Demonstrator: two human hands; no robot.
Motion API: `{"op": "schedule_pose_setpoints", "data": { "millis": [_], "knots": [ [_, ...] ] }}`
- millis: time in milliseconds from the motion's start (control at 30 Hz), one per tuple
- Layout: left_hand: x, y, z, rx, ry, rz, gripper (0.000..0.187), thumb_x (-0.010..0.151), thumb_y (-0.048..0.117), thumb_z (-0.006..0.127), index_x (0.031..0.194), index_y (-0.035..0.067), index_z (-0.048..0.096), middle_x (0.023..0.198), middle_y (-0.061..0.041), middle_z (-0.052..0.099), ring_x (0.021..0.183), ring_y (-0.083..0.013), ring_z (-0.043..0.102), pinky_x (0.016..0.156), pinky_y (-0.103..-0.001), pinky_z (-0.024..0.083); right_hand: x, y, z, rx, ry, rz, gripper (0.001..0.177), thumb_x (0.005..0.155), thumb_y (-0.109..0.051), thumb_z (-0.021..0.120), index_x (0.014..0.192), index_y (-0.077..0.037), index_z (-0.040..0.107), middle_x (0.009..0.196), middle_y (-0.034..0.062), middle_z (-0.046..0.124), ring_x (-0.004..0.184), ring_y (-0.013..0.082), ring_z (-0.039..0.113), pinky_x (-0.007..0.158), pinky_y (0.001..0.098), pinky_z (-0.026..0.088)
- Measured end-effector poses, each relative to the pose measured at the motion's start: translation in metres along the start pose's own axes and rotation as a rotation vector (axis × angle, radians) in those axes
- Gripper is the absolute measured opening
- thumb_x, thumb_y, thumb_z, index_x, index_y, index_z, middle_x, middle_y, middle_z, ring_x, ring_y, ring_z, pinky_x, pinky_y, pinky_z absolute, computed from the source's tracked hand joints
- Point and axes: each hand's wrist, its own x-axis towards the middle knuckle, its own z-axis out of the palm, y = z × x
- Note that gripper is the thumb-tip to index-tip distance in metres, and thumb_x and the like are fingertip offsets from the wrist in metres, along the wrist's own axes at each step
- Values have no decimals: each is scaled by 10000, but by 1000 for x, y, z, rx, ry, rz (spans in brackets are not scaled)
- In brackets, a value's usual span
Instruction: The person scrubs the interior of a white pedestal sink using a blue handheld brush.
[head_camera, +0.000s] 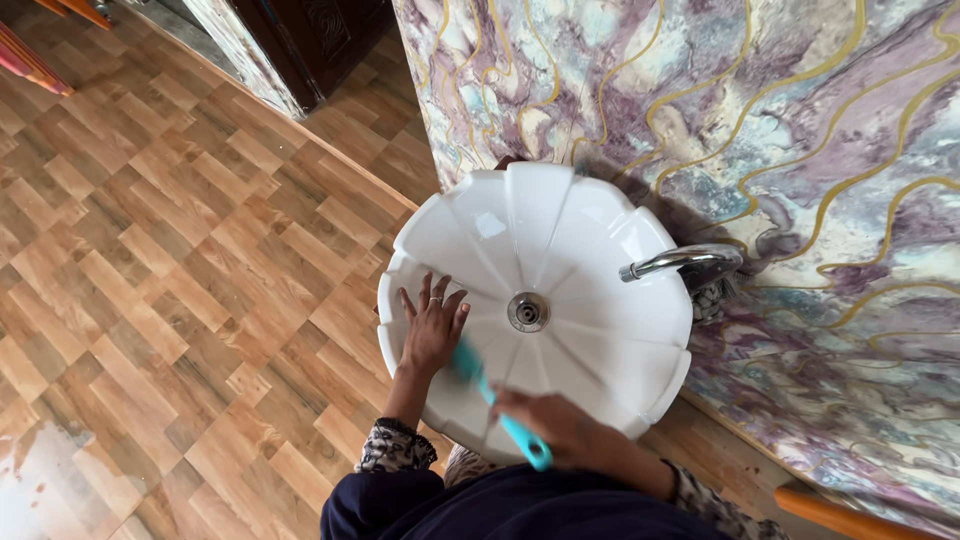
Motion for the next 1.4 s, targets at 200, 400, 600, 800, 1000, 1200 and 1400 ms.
{"op": "schedule_pose_setpoints", "data": {
  "millis": [200,400,600,800,1000,1200,1400],
  "knots": [
    [0,2,-3,1,-28,-24,429,1067,421,422,1276,141,669,1518,-151,471,1521,-387,245,1171,-753,41,21,33,-2,-136,16,364,582,694,-29,707,1232,-131,511,1378,254,534,890,408,707,750,508,553],
    [1,-2,2,23,4,-19,441,1072,420,404,1294,140,663,1528,-147,469,1521,-381,239,1160,-754,26,11,19,4,176,117,-196,420,831,-50,720,1213,-140,571,1430,295,509,1142,466,634,871,470,551],
    [-1,2,-4,15,-7,-26,436,1079,414,408,1297,136,663,1528,-144,468,1530,-377,231,1175,-750,11,38,67,-14,-95,168,423,514,734,-91,713,1226,-207,615,1321,82,683,1062,315,728,892,414,581],
    [1,2,-2,48,46,2,430,1070,410,424,1297,134,663,1523,-151,470,1530,-376,234,1171,-747,12,42,64,18,-64,80,-104,536,674,-8,745,1174,-184,667,1516,179,524,1046,371,725,857,438,586],
    [-2,3,-3,48,61,10,428,1069,407,428,1306,135,658,1531,-150,460,1529,-373,231,1186,-741,7,61,100,-10,-419,95,425,536,683,-96,770,1195,-179,632,1573,195,401,1036,346,723,800,428,595],
    [1,4,-7,77,73,4,436,1075,405,437,1350,128,632,1544,-166,444,1538,-382,213,1181,-742,2,71,100,36,-133,211,-19,515,662,-53,720,1165,-139,655,1606,288,399,1129,387,687,837,423,602],
    [0,9,-14,48,29,-32,425,1057,395,448,1350,144,627,1563,-147,425,1540,-385,199,1170,-752,5,63,149,-5,-418,215,326,434,700,-129,730,1130,-178,703,1526,197,524,1186,370,638,1009,451,526]
  ]
}}
